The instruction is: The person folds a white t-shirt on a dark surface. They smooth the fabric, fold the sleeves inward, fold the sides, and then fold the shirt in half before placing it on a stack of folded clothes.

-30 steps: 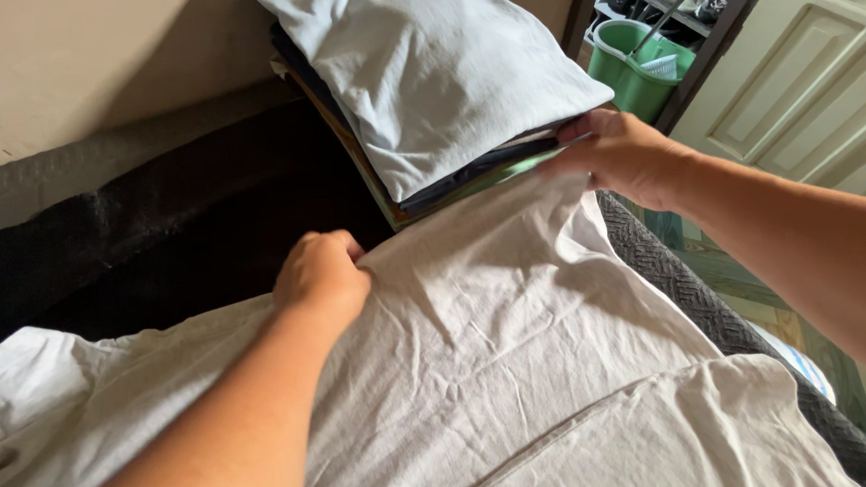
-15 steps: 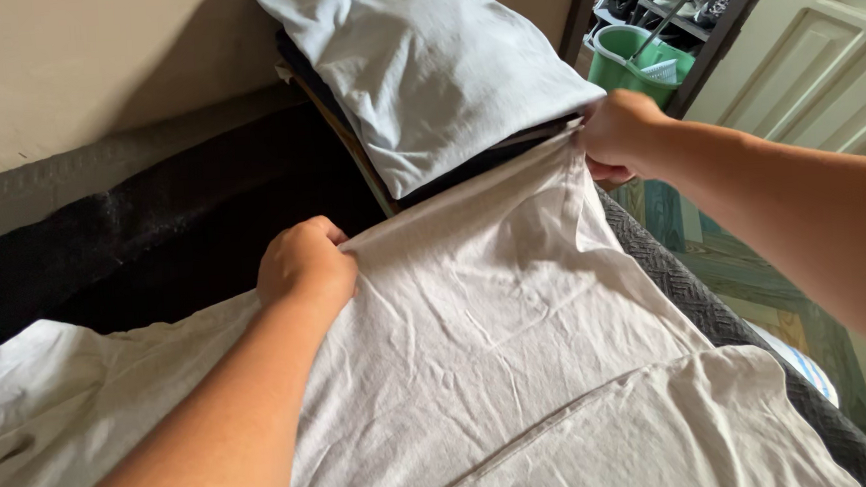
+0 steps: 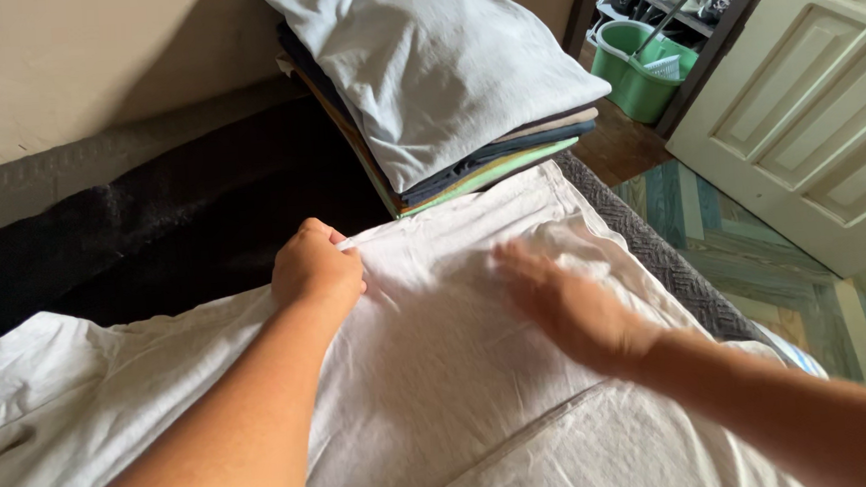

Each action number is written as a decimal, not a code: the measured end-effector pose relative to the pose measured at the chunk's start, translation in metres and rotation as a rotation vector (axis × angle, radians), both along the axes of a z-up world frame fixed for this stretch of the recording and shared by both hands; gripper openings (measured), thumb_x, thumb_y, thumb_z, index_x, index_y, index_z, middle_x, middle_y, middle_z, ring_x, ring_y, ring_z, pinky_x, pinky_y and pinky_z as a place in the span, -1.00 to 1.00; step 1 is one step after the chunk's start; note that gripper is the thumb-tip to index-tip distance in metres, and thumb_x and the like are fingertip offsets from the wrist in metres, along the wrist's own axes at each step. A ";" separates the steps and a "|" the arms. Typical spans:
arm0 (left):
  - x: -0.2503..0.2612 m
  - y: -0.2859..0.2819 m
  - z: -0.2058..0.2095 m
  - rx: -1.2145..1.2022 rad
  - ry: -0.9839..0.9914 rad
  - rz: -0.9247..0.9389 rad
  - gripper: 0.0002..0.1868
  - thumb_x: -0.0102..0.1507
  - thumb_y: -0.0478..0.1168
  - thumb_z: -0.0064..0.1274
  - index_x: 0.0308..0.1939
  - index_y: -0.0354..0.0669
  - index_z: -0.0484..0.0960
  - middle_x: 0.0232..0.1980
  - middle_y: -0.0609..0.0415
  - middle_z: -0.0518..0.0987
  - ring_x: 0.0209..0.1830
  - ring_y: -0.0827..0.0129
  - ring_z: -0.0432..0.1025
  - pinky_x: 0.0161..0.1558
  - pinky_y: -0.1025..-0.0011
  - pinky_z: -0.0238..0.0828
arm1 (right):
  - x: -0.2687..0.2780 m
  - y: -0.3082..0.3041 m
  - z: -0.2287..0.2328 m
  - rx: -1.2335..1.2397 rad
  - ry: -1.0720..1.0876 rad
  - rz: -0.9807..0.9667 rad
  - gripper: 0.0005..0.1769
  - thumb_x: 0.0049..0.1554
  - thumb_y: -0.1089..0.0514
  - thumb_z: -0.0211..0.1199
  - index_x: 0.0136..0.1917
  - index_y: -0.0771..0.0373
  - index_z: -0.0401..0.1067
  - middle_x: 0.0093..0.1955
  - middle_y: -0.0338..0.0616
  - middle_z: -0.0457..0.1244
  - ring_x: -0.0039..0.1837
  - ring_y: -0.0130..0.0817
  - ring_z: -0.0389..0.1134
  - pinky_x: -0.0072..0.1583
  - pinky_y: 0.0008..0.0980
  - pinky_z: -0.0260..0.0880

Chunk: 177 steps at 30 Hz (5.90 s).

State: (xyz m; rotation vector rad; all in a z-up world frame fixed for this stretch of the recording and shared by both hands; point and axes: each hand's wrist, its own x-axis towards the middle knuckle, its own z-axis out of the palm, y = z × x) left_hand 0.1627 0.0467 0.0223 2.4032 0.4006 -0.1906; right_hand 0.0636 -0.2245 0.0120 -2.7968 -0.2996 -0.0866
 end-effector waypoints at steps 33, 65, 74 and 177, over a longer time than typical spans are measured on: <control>0.007 0.005 -0.010 -0.019 -0.131 -0.064 -0.83 0.24 -0.20 0.12 -0.10 -0.03 0.68 -0.10 0.02 0.70 -0.08 0.16 0.61 -0.05 0.22 0.54 | 0.178 -0.076 0.034 1.040 0.421 -0.924 -0.80 0.26 0.32 0.13 0.13 0.46 0.43 0.00 0.22 0.36 -0.06 -0.10 0.50 -0.02 -0.28 0.56; -0.193 -0.007 0.055 0.434 -0.160 -0.573 -0.82 0.13 -0.36 0.07 -0.25 0.00 0.66 -0.15 0.15 0.64 0.05 0.28 0.49 0.10 0.23 0.41 | -0.080 -0.103 0.044 0.007 -0.115 0.059 -0.81 -0.06 0.29 0.36 -0.13 0.15 0.61 -0.10 -0.24 0.43 0.05 -0.29 0.44 0.12 -0.29 0.51; -0.250 -0.035 0.075 0.264 0.145 -0.602 -0.80 0.22 -0.45 -0.09 -0.26 -0.09 0.60 -0.07 0.19 0.63 0.08 0.32 0.51 0.15 0.30 0.40 | -0.106 -0.123 0.039 -0.071 -0.051 0.056 -0.88 -0.02 0.22 0.46 -0.18 0.03 0.66 -0.13 -0.32 0.43 0.03 -0.39 0.42 0.15 -0.37 0.51; -0.203 0.475 -0.083 -0.968 -0.121 0.593 -0.60 0.22 -0.21 0.14 0.13 -0.21 0.57 0.04 -0.01 0.63 -0.03 0.25 0.51 -0.01 0.27 0.44 | -0.149 0.417 0.023 0.159 0.168 0.415 -0.49 0.12 0.07 0.29 0.31 0.26 0.40 0.31 -0.02 0.29 0.39 -0.13 0.26 0.36 -0.15 0.33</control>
